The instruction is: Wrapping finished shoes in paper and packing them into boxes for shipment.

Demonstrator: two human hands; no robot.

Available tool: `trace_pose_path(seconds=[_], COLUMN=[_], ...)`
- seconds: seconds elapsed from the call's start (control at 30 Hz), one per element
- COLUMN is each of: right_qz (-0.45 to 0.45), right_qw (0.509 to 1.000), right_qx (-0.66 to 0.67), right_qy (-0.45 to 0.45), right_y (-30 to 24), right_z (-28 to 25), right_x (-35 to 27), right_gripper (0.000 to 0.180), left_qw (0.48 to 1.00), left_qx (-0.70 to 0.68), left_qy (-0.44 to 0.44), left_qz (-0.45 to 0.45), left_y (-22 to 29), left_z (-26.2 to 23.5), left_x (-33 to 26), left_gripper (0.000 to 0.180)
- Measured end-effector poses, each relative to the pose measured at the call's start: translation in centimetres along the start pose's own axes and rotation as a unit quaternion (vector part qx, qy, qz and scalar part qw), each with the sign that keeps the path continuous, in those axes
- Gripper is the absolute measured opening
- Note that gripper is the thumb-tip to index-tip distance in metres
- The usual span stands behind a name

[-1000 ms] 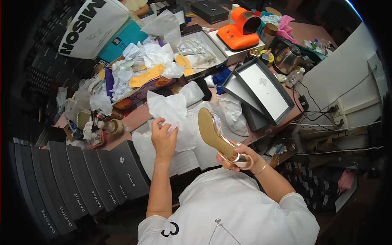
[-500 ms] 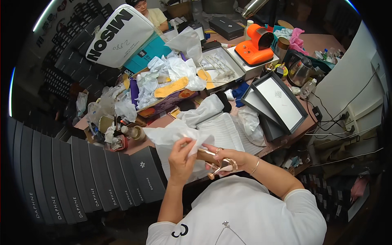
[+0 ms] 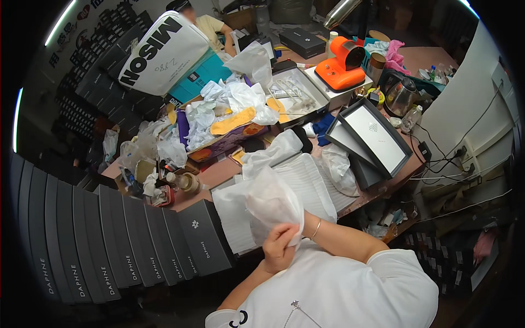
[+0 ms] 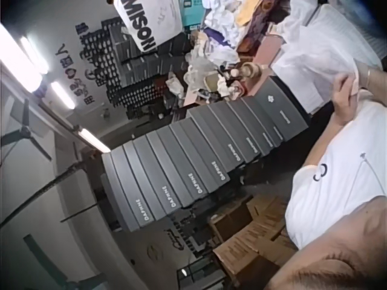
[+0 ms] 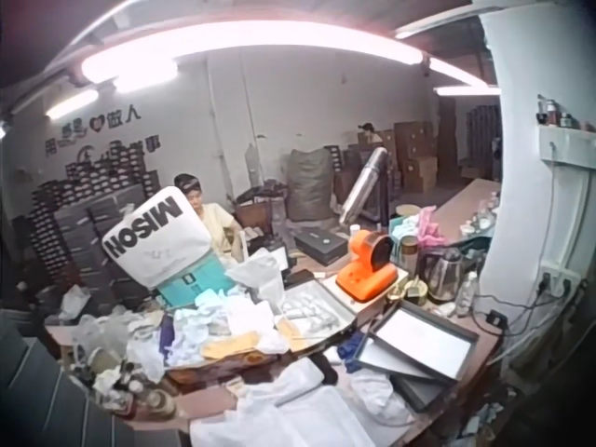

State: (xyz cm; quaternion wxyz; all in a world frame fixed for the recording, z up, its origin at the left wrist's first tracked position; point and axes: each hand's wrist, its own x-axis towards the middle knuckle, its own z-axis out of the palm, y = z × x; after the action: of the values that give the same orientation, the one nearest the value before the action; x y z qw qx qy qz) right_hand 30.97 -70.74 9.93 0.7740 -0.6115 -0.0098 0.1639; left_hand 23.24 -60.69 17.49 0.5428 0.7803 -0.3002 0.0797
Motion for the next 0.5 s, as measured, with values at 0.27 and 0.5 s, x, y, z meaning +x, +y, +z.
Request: trace_pose_path(seconds=[0.27, 0.5], right_qz=[-0.158, -0.370], right_qw=[0.939, 0.799], right_qx=[-0.303, -0.451], right_qy=[-0.024, -0.145], right_y=[0.0, 1.6], right_z=[0.9, 1.8], right_x=[-1.8, -5.2], right_gripper=[0.028, 0.032], left_qw=[0.921, 0.858], left_qx=[-0.236, -0.281], left_qy=[0.157, 0.305], left_qz=[-0.269, -0.302], left_y=[-0.9, -4.1], left_z=[-3.2, -5.6], left_x=[-2.2, 1.1], left_gripper=[0.087, 0.064])
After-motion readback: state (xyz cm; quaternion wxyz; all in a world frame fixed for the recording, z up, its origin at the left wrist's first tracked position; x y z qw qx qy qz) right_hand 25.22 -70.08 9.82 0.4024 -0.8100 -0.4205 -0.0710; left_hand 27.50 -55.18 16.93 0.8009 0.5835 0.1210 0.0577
